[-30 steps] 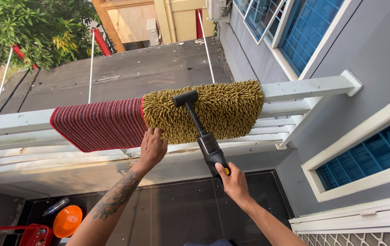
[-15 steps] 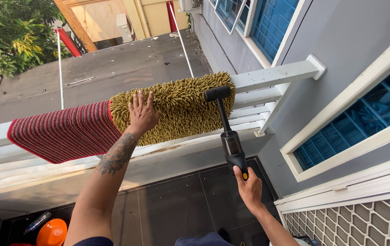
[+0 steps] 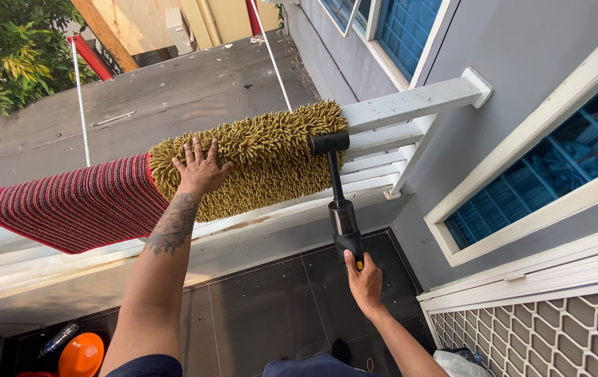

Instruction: The person uses a handheld vacuum cleaner to clean a shaggy mat and a red towel hanging on a white balcony railing. The person moves the vacuum nozzle back and forth along the length of the mat and towel.

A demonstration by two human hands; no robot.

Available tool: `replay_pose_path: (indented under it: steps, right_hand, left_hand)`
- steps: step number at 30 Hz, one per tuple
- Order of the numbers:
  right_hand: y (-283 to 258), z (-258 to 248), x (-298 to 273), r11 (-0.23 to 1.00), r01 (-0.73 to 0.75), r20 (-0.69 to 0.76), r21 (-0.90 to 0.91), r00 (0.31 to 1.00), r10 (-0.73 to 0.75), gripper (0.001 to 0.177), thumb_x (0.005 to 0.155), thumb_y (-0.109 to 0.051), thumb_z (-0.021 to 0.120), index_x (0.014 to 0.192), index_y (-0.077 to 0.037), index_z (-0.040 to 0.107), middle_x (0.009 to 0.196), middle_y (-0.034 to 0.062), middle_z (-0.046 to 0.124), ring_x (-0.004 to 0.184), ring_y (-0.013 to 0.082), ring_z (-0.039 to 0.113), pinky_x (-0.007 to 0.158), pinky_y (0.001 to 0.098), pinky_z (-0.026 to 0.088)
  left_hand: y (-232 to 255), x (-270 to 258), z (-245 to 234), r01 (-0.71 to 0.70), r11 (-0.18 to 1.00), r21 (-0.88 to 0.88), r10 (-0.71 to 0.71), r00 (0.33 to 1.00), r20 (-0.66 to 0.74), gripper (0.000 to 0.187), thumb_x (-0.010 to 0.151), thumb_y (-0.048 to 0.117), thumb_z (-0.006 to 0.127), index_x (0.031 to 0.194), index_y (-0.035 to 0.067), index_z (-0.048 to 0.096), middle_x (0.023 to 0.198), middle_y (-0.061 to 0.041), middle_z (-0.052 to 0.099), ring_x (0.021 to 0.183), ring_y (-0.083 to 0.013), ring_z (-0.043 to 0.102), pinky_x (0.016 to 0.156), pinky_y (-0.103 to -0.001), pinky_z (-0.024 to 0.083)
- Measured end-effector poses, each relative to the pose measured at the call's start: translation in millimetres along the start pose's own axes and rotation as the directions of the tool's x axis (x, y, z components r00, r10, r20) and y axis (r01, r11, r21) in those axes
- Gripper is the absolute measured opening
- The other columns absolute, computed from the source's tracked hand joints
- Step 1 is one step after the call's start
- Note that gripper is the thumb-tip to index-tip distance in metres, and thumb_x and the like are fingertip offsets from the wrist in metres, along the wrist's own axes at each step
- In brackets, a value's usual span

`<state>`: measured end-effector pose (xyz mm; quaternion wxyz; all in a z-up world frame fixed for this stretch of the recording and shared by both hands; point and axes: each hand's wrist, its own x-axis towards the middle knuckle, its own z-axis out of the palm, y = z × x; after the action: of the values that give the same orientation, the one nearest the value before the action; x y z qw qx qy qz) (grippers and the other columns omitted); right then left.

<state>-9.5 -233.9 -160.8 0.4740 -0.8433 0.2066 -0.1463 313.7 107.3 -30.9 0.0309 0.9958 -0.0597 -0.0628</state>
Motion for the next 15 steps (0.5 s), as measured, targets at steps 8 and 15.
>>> replay_pose_path:
  steps: [8, 15]
  right_hand:
    - [16.8, 4.6, -6.2, 0.999, -0.014, -0.008, -0.036, 1.000, 0.013, 0.053, 0.094, -0.051, 0.063, 0.073, -0.004, 0.056, 0.047, 0.0090, 0.057, 0.041, 0.0219, 0.061, 0.044, 0.0371, 0.047]
    - [34.5, 4.9, -22.7, 0.996, 0.049, -0.061, -0.077, 0.997, -0.054, 0.051, 0.093, -0.051, 0.063, 0.073, -0.004, 0.057, 0.046, 0.0062, 0.059, 0.041, 0.0217, 0.063, 0.045, 0.0366, 0.049]
  left_hand:
    - [0.9, -1.5, 3.9, -0.005, 1.000, 0.027, 0.006, 0.999, -0.036, 0.088, 0.095, 0.075, 0.028, 0.164, 0.030, -0.002, 0.170, -0.017, -0.012, 0.155, -0.0405, -0.013, 0.117, -0.071, -0.007]
    - [1.5, -2.1, 6.0, 0.002, 1.000, 0.026, 0.000, 0.999, -0.045, 0.088, 0.095, 0.075, 0.028, 0.164, 0.031, -0.002, 0.170, -0.016, -0.012, 0.155, -0.0398, -0.014, 0.116, -0.070, -0.008]
